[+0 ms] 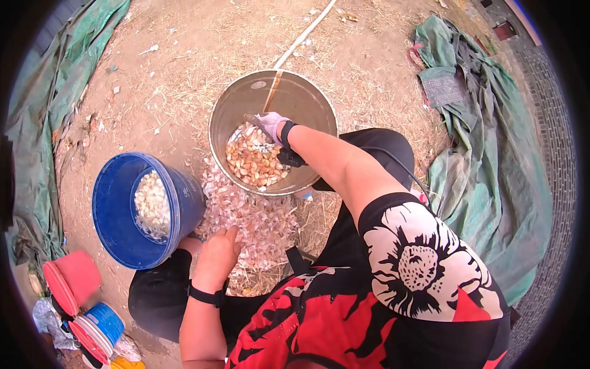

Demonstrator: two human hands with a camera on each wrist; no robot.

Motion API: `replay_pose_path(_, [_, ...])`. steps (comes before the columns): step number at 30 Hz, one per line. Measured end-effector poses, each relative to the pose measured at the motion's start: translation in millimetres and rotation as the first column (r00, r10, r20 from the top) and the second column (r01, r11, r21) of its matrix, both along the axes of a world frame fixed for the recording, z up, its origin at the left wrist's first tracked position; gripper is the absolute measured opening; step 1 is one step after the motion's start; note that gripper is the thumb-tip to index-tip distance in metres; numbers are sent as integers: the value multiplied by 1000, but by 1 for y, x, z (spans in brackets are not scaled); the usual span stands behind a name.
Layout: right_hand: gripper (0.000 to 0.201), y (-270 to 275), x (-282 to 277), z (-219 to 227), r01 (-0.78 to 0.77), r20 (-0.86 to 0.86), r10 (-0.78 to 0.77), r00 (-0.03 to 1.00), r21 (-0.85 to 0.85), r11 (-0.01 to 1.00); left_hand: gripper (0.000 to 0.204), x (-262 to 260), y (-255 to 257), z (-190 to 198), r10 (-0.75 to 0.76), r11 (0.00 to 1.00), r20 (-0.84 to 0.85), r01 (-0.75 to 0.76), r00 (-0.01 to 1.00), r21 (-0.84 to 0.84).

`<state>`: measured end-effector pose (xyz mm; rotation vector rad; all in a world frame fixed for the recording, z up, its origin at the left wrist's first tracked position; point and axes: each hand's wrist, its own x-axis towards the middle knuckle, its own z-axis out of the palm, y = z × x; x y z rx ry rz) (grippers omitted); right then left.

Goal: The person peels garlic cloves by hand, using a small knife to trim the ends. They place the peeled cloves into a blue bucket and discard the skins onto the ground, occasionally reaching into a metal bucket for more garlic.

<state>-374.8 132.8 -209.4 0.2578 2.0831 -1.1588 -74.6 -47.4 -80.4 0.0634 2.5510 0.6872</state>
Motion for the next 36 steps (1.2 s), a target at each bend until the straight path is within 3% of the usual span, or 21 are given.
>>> replay_pose_path(4, [54, 12, -8, -20, 69, -77, -80, 994, -138, 988, 30, 2, -2, -9, -14, 1000, 11, 14, 1000, -1])
replay_pose_path(6, [53, 16, -12, -26, 172, 32, -170, 985, -319, 932, 29, 2, -2, -11, -20, 1000, 8, 20, 1000, -19])
replay_pose_path(8, [56, 21, -18, -30, 60, -62, -77, 995, -244, 968, 28, -1, -3, -10, -20, 1000, 0, 20, 1000, -24])
replay_pose_path(10, [60, 20, -14, -9, -65, -189, 66, 980, 10, 998, 28, -2, -3, -9, -18, 999, -2, 18, 1000, -30])
replay_pose_path(15, [60, 21, -9, 11, -88, -141, 78, 987, -69, 994, 31, -1, -3, -10, 4, 1000, -35, -4, 999, -9])
replay_pose_path(18, [56, 23, 8, 47, 101, 77, -80, 994, -310, 945, 32, -6, -3, -5, -11, 1000, 3, 11, 1000, -27])
replay_pose_path(19, [54, 33, 6, 44, -387, -506, 290, 813, -96, 917, 32, -9, -3, -3, -10, 1000, -3, 10, 1000, -29])
replay_pose_path(20, [53, 39, 5, 40, -613, -792, 569, 222, 340, 713, 34, -11, -2, 0, 0, 1000, -34, -1, 999, -26])
replay_pose_path(21, [53, 35, 6, 46, -612, -796, 565, 218, 340, 714, 36, -14, -2, 4, 10, 1000, -64, -12, 998, -24])
replay_pose_path(22, [45, 28, 7, 52, -597, -531, 395, 749, -283, 751, 36, -17, -2, 9, 11, 999, -68, -13, 998, -31])
replay_pose_path(23, [38, 20, 9, 58, -175, 45, 304, 952, -734, 656, 40, -19, 0, 15, 108, 992, -244, -88, 964, 92])
replay_pose_path(24, [33, 11, 12, 68, 423, 613, 345, 711, -765, 486, 44, -21, 1, 22, 218, 965, -399, -136, 891, 222])
replay_pose_path(25, [32, -1, 39, 111, 400, 607, 240, 757, -722, 564, 44, -23, 3, 35, 215, 968, -400, -138, 891, 211])
replay_pose_path(26, [32, -3, 55, 127, 404, 609, 248, 753, -726, 556, 45, -25, 7, 50, 366, 897, -394, -208, 843, 389])
replay_pose_path(27, [33, -3, 68, 136, 409, 610, 327, 721, -757, 510, 48, -25, 10, 60, 508, 792, -360, -261, 782, 552])
replay_pose_path(29, [39, -3, 101, 162, 458, 628, 452, 633, -775, 435, 49, -23, 14, 65, 560, 752, -387, -253, 733, 609])
replay_pose_path(30, [41, 1, 116, 167, 354, 566, 396, 723, -796, 492, 51, -21, 20, 70, 617, 698, -402, -233, 677, 678])
replay_pose_path(31, [39, 7, 128, 167, 339, 540, 462, 704, -827, 450, 45, -16, 28, 83, 659, 630, -324, -264, 679, 730])
replay_pose_path(32, [38, 12, 141, 166, 328, 508, 522, 685, -855, 402, 45, -10, 31, 84, 652, 641, -320, -275, 687, 716])
replay_pose_path(34, [31, 22, 165, 162, 384, 517, 528, 674, -855, 348, 39, 1, 36, 86, 451, 825, -511, -125, 732, 551])
replay_pose_path(36, [28, 32, 189, 153, 438, 525, 535, 662, -850, 291, 33, 14, 42, 80, 396, 868, -542, -109, 741, 485])
